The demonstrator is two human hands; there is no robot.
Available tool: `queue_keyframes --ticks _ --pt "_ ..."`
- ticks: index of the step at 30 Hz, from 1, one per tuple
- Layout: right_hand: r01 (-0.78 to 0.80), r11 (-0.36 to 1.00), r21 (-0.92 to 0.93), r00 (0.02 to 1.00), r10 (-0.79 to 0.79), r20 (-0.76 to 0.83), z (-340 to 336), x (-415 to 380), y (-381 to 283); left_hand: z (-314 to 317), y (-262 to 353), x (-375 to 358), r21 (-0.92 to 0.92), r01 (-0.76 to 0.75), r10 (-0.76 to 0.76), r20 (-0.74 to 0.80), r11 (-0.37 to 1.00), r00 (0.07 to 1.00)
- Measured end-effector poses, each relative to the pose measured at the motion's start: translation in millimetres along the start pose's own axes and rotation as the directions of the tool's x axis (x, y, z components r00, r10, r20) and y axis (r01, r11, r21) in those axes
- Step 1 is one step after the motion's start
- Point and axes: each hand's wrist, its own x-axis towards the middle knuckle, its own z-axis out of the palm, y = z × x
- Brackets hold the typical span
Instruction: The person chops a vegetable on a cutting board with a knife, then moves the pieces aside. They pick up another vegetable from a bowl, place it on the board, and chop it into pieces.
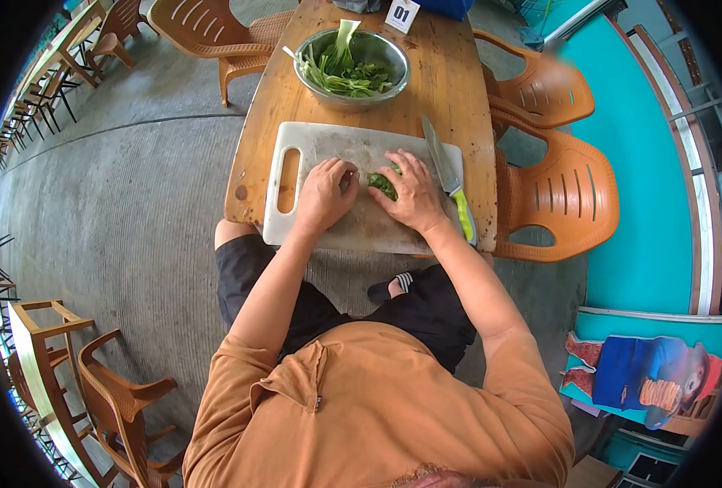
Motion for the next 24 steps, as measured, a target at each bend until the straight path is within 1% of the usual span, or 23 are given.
queue_keyframes --ticks 2,6,8,9,10,11,12,13,14,16,18,19,21,22,24 --pt "-0.019 1.000 0.023 0.999 0.020 -0.038 1.1 -0.1 0.5 0.4 0.0 -0.8 0.005 -0.021 0.021 -0.007 1.000 1.000" --pt "-0.040 0.999 0.035 0.995 0.043 -0.085 -0.7 3.2 -4.1 0.4 -0.2 -0.9 0.010 0.005 -0.005 0.010 1.000 1.000" --pt "-0.002 0.999 0.050 0.988 0.009 -0.151 -4.5 8.4 -11.3 5.1 -6.4 -3.7 0.013 -0.010 0.011 -0.060 1.000 0.998" --pt "0.027 0.999 0.022 0.991 -0.024 -0.128 -8.2 11.5 -15.1 9.4 -15.1 -6.1 -0.003 0.004 -0.004 -0.010 1.000 1.000" --pt "0.038 0.999 0.018 0.993 -0.036 -0.109 -6.4 12.9 -16.3 11.8 -16.5 -9.7 -0.005 0.056 -0.056 -0.007 0.998 0.998" --pt "0.047 0.998 0.032 0.996 -0.044 -0.079 -7.6 15.4 -19.8 15.1 -22.2 -11.1 -0.022 0.047 -0.047 -0.002 0.999 0.999" --pt "0.063 0.997 0.040 0.996 -0.061 -0.060 -6.2 16.5 -21.1 10.5 -22.1 -11.2 0.003 0.046 -0.046 0.029 0.999 0.999" --pt "0.088 0.995 0.043 0.995 -0.085 -0.059 1.7 14.6 -15.4 11.3 -23.3 -11.5 -0.027 0.040 -0.041 -0.024 0.999 0.999" --pt "0.086 0.995 0.044 0.994 -0.083 -0.064 2.7 16.3 -17.1 10.7 -22.1 -12.7 -0.076 -0.023 0.014 -0.122 0.997 0.992" --pt "0.055 0.998 0.028 0.997 -0.053 -0.060 10.4 15.9 -10.5 0.4 -15.3 -6.7 -0.055 -0.005 0.002 -0.062 0.998 0.998" --pt "0.004 0.998 0.070 0.999 -0.001 -0.036 10.8 13.8 -8.8 -2.2 -11.8 -6.1 -0.042 -0.012 0.010 -0.044 0.999 0.999" --pt "0.023 0.996 0.081 0.999 -0.020 -0.041 13.3 11.2 -8.1 -5.3 -9.5 -7.2 -0.029 -0.028 0.027 -0.042 0.999 0.999" --pt "-0.079 0.982 0.170 0.993 0.092 -0.071 13.1 10.2 -9.2 -7.8 -8.3 -8.0 -0.027 -0.030 0.029 -0.049 0.999 0.998" --pt "-0.073 0.983 0.169 0.994 0.087 -0.072 10.9 11.6 -12.6 -7.0 -7.6 -8.4 -0.041 -0.037 0.035 -0.043 0.998 0.998" --pt "-0.077 0.993 0.091 0.986 0.089 -0.139 1.4 11.3 -17.7 -7.6 -7.7 -7.2 -0.038 -0.041 0.039 -0.039 0.998 0.998"
